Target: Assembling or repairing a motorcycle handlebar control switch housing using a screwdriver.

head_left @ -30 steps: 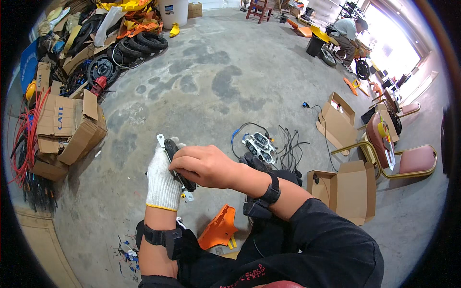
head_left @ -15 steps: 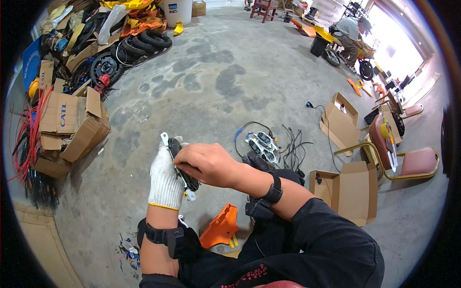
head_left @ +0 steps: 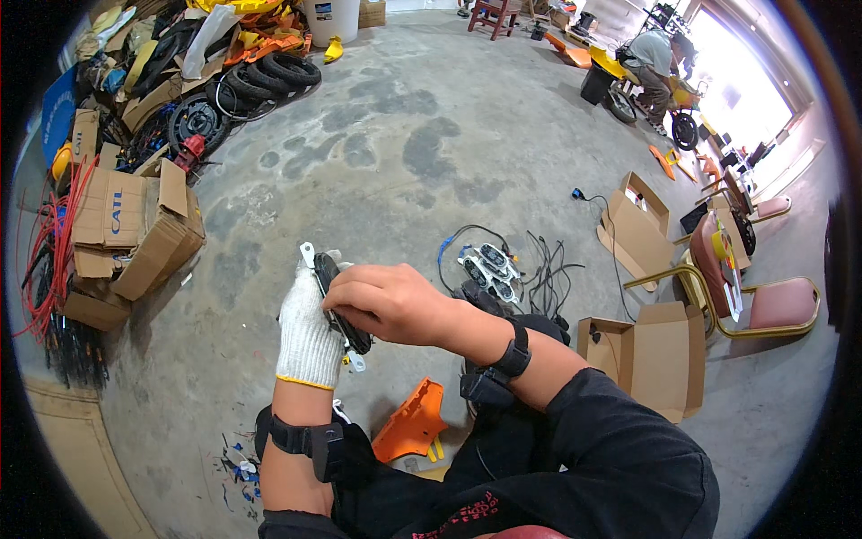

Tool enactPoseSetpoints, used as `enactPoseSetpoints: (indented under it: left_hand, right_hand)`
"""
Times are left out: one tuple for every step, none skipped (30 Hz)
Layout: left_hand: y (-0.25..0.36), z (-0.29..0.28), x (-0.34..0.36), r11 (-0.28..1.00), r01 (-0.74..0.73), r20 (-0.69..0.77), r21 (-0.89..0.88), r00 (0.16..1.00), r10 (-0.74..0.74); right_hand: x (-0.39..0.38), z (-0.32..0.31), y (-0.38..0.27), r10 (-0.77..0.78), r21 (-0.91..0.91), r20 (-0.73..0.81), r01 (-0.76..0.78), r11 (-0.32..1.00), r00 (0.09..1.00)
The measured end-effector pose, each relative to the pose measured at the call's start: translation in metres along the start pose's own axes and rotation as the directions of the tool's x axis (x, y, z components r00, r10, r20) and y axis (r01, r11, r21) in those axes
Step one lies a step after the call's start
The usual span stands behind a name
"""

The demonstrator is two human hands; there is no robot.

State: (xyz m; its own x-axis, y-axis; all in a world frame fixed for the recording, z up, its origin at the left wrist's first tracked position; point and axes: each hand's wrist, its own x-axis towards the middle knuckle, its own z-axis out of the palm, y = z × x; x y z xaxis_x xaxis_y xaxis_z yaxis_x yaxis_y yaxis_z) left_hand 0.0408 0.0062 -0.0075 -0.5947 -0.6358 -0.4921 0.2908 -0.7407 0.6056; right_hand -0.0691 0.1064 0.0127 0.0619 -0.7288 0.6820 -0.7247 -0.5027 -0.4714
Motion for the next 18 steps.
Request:
enactPoseSetpoints:
  left_hand:
    - [0.0,0.0,-0.001,1.0,-0.002,-0.015,0.008,1.0,0.002]
    - [0.0,0.001,-0.002,1.0,0.002,-0.043,0.014,0.999,-0.002]
    - [-0.001,0.002,-0.003,1.0,-0.003,-0.029,0.018,1.0,0.004]
    - [-0.002,0.002,-0.005,0.999,-0.034,-0.053,0.022,0.998,0.035]
    - [-0.002,0.003,-0.005,0.998,-0.058,-0.045,0.008,0.997,0.058]
    - [-0.002,0.003,-0.005,0.998,-0.063,-0.077,0.029,0.995,0.065]
    - [-0.002,0.003,-0.005,0.997,-0.05,-0.069,0.053,0.996,0.054]
    - [-0.002,0.003,-0.004,0.997,-0.03,-0.084,0.074,0.996,0.037]
    - [-0.003,0.002,-0.003,0.996,-0.035,-0.061,0.081,0.997,0.04]
    - [-0.003,0.0,-0.002,0.998,-0.018,-0.069,0.066,0.997,0.023]
    - [-0.004,-0.003,0.0,0.999,-0.002,-0.078,0.052,0.997,0.007]
    - [-0.004,-0.005,0.001,0.998,-0.001,-0.079,0.055,0.997,0.006]
    - [-0.004,-0.008,0.004,0.999,-0.002,-0.051,0.041,0.999,0.004]
    - [-0.004,-0.01,0.006,1.0,-0.002,-0.023,0.025,1.0,0.002]
    - [-0.003,-0.012,0.008,1.0,-0.001,-0.026,0.026,1.0,0.002]
    - [-0.003,-0.013,0.01,1.0,-0.008,0.011,0.014,1.0,0.008]
    - [-0.003,-0.014,0.01,1.0,-0.02,0.05,0.016,0.999,0.019]
    - [-0.003,-0.014,0.011,1.0,-0.013,0.046,0.002,0.999,0.013]
  right_hand:
    - [0.0,-0.001,0.0,0.014,0.015,0.003,-0.014,1.0,1.0]
    - [0.0,-0.001,-0.001,0.012,0.009,-0.003,-0.012,1.0,1.0]
    - [0.0,-0.001,-0.001,0.025,0.019,0.001,-0.025,0.999,1.0]
    - [0.0,-0.002,-0.001,0.047,0.034,0.007,-0.047,0.998,0.999]
    - [0.0,-0.002,-0.002,0.041,0.03,0.002,-0.041,0.999,0.999]
    - [-0.001,-0.001,-0.003,0.048,0.028,-0.002,-0.048,0.998,0.999]
    - [-0.001,-0.001,-0.003,0.062,0.031,-0.006,-0.062,0.998,0.998]
    - [-0.001,-0.001,-0.003,0.057,0.026,-0.008,-0.057,0.998,0.998]
    - [-0.001,0.0,-0.004,0.063,0.019,-0.01,-0.062,0.998,0.998]
    - [-0.002,0.0,-0.003,0.068,0.013,-0.011,-0.068,0.998,0.998]
    - [-0.002,0.0,-0.003,0.07,0.014,-0.014,-0.07,0.997,0.997]
    - [-0.002,0.0,-0.003,0.079,0.031,-0.003,-0.079,0.996,0.997]
    - [-0.003,0.001,-0.002,0.089,0.054,0.008,-0.089,0.995,0.996]
    - [-0.002,0.001,-0.001,0.089,0.051,0.006,-0.089,0.995,0.996]
    - [-0.002,0.001,-0.001,0.062,0.054,-0.001,-0.062,0.997,0.998]
    - [-0.002,0.001,0.0,0.034,0.057,-0.007,-0.033,0.998,0.999]
    - [-0.002,0.001,0.001,0.035,0.06,-0.007,-0.034,0.998,0.999]
    - [-0.002,0.001,0.001,0.038,0.055,0.007,-0.039,0.998,0.999]
